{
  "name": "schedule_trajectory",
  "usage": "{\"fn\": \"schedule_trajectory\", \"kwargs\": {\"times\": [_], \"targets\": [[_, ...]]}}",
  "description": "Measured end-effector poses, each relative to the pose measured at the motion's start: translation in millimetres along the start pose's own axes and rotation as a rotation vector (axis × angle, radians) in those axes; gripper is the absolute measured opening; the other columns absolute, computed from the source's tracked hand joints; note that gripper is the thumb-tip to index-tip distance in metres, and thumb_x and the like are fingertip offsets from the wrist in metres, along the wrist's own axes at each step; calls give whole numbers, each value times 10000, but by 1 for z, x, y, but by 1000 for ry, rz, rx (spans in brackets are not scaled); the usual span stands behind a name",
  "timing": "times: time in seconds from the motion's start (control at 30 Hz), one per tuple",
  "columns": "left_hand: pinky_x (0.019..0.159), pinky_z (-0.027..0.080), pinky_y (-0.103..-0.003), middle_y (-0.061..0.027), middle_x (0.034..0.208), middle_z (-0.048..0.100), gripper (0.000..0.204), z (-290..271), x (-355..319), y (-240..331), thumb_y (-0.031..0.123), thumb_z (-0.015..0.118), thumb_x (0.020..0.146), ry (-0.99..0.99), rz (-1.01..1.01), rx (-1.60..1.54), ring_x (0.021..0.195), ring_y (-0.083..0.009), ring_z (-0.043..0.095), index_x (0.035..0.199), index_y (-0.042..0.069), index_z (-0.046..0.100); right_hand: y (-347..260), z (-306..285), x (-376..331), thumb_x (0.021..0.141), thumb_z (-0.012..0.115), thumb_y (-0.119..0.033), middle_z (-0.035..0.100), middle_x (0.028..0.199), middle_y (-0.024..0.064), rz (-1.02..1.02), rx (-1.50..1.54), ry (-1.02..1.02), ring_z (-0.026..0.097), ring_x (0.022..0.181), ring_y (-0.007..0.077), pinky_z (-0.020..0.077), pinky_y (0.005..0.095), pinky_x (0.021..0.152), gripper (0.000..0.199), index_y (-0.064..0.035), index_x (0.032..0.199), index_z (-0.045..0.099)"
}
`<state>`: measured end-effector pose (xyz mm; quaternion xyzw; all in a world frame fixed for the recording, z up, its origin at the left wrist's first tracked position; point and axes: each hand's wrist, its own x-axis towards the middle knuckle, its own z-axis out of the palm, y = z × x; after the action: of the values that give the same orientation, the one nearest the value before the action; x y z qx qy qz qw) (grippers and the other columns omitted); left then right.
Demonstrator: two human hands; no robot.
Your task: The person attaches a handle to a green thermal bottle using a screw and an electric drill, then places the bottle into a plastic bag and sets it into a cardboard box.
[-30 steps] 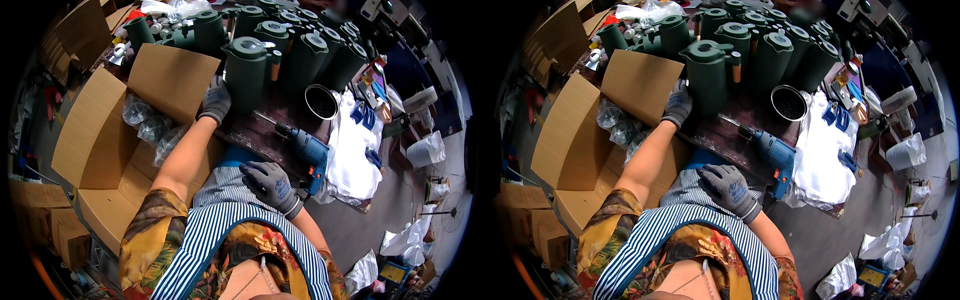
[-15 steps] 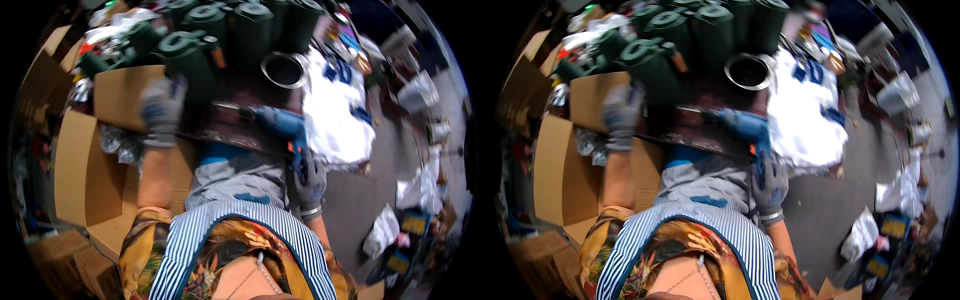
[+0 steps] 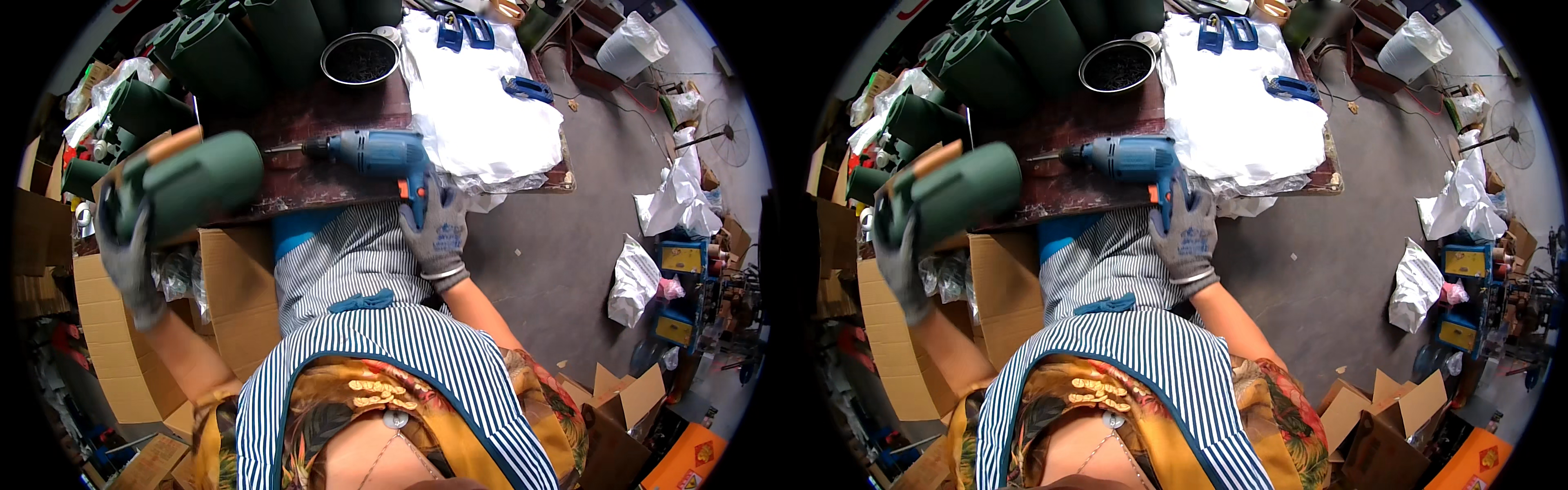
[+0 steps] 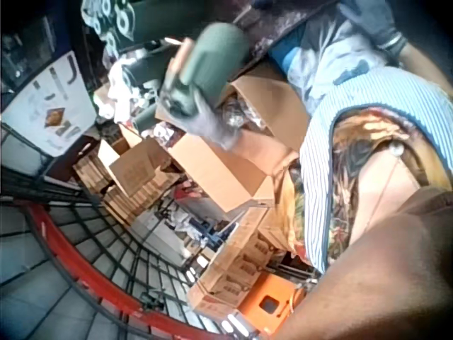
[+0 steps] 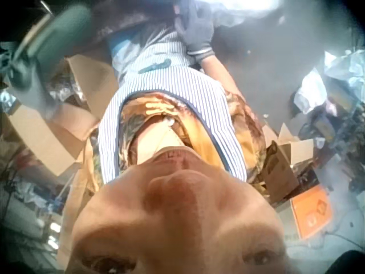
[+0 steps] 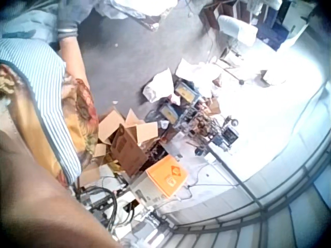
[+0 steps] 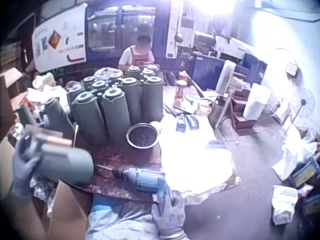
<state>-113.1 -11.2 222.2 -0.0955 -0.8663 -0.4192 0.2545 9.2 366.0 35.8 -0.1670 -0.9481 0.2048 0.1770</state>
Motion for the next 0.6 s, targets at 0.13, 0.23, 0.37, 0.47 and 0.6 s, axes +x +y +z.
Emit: {"fn": "schedule_trajectory", "kwargs": {"times": [0.13, 0.23, 0.37, 0.47, 0.6], "targets": [[1031, 453, -315, -72, 1398, 565, 456, -31, -65, -53, 220, 635, 1004, -119, -389, -391, 1208, -179, 559, 1410, 30, 553, 17, 0, -4, 767, 744, -337, 508, 1254, 219, 35, 93, 74, 557, 1132, 388, 513, 472, 944, 867, -122, 1525, 382], [1036, 431, -310, -83, 1361, 577, 425, 20, -112, -59, 253, 542, 1056, -288, -474, -417, 1191, -172, 560, 1405, 11, 541, 20, 0, 9, 807, 724, -384, 533, 1274, 215, -13, 46, 27, 583, 1131, 371, 526, 463, 921, 845, -125, 1532, 374], [1037, 415, -299, -76, 1309, 586, 496, 117, -155, -88, 309, 574, 1039, -409, -703, -597, 1158, -170, 551, 1426, 12, 486, 30, -31, 34, 851, 701, -483, 642, 1082, 144, -139, -158, -136, 660, 968, 311, 559, 422, 781, 655, -111, 1374, 569], [1028, 436, -343, -113, 1302, 608, 569, 123, -164, -139, 410, 586, 1012, -487, -468, -292, 1195, -241, 565, 1425, 33, 484, 28, -82, 72, 881, 692, -404, 659, 1031, 108, -91, -62, -105, 666, 913, 286, 552, 409, 765, 484, -137, 1281, 637], [920, 521, -443, -207, 1159, 662, 595, 109, -59, -46, 572, 645, 894, -938, -165, 663, 1044, -383, 648, 1208, 67, 671, 63, -88, 161, 848, 729, -267, 675, 1038, 83, -363, -118, 69, 652, 924, 289, 530, 424, 781, 382, -176, 1213, 662]]}}
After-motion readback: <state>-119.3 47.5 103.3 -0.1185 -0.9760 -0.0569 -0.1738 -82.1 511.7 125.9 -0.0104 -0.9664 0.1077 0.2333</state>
